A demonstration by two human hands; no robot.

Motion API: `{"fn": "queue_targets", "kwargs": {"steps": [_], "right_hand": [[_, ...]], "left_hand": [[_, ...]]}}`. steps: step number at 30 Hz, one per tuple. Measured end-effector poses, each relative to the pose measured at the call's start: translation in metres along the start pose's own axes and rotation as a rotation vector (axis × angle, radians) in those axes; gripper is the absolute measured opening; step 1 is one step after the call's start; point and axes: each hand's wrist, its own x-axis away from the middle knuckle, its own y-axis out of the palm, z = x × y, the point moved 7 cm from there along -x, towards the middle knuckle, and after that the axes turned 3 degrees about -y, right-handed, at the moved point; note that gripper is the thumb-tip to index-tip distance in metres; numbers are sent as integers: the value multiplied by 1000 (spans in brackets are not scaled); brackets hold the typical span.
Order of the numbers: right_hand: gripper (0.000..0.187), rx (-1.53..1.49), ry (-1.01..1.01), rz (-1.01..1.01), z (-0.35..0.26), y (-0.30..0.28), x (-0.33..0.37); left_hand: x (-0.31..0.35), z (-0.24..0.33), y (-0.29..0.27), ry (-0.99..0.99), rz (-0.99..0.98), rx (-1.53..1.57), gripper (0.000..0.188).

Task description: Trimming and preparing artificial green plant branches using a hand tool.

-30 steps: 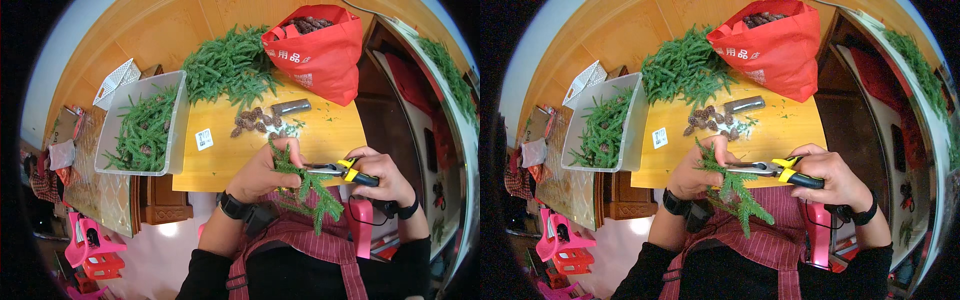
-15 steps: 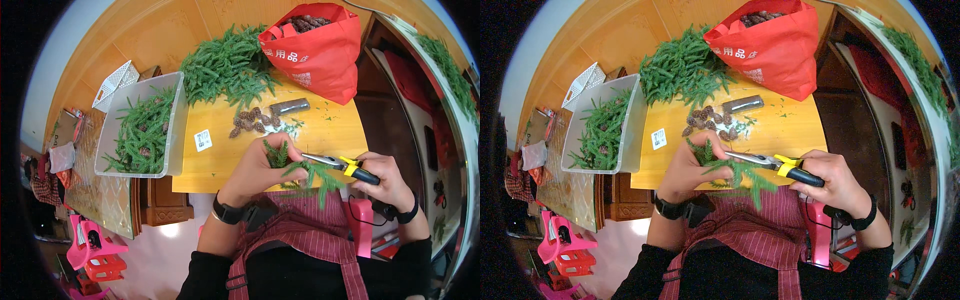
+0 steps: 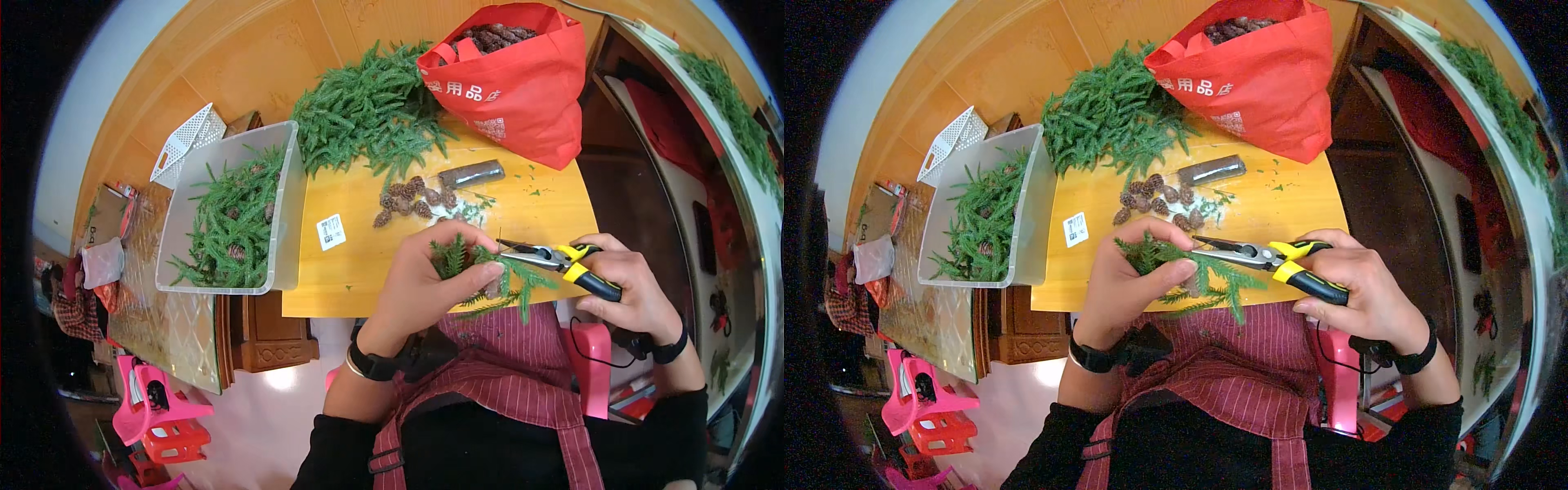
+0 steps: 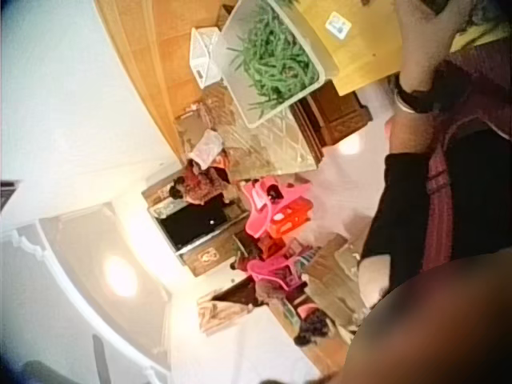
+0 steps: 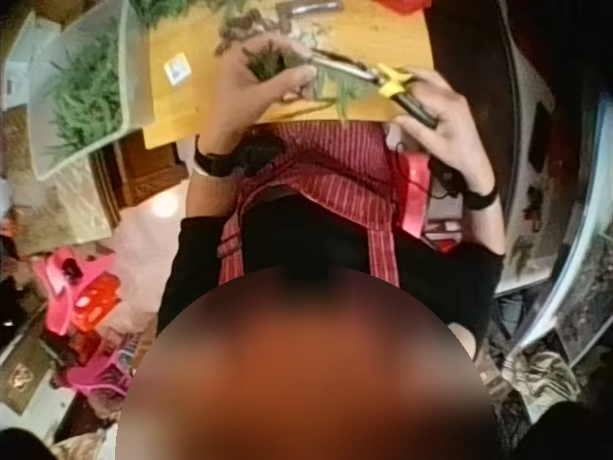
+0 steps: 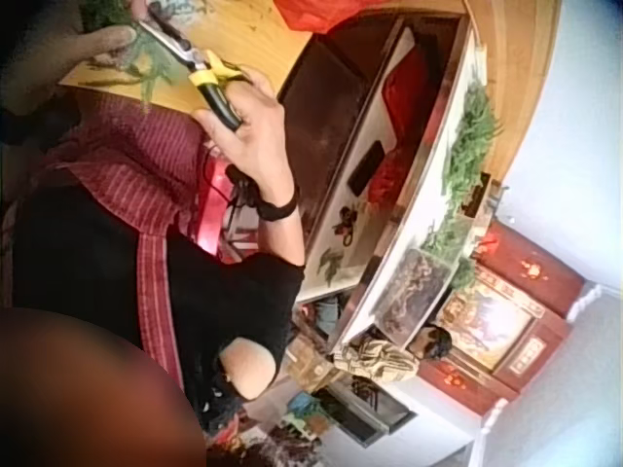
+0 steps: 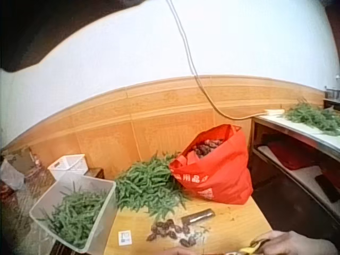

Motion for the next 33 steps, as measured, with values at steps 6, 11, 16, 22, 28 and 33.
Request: {"fn": "queue_targets", "kwargs": {"steps": [6, 11, 16, 22, 28, 33], "right_hand": [[37, -137, -66, 11, 6, 5, -2], [37, -231, -137, 51, 7, 8, -2], [28, -215, -178, 13, 3, 9, -6], [27, -165, -237, 26, 1, 8, -5], [28, -114, -227, 99, 2, 7, -2], [29, -52, -170, 184, 1, 5, 2]], "left_hand": [[2, -9, 4, -108, -81, 335, 14], [5, -14, 9, -248, -98, 485, 17], [7, -26, 11, -320, -174, 597, 21], [11, -26, 11, -335, -156, 591, 21], [11, -20, 11, -338, -222, 544, 23], [6, -3, -1, -71, 0, 168, 17]]}}
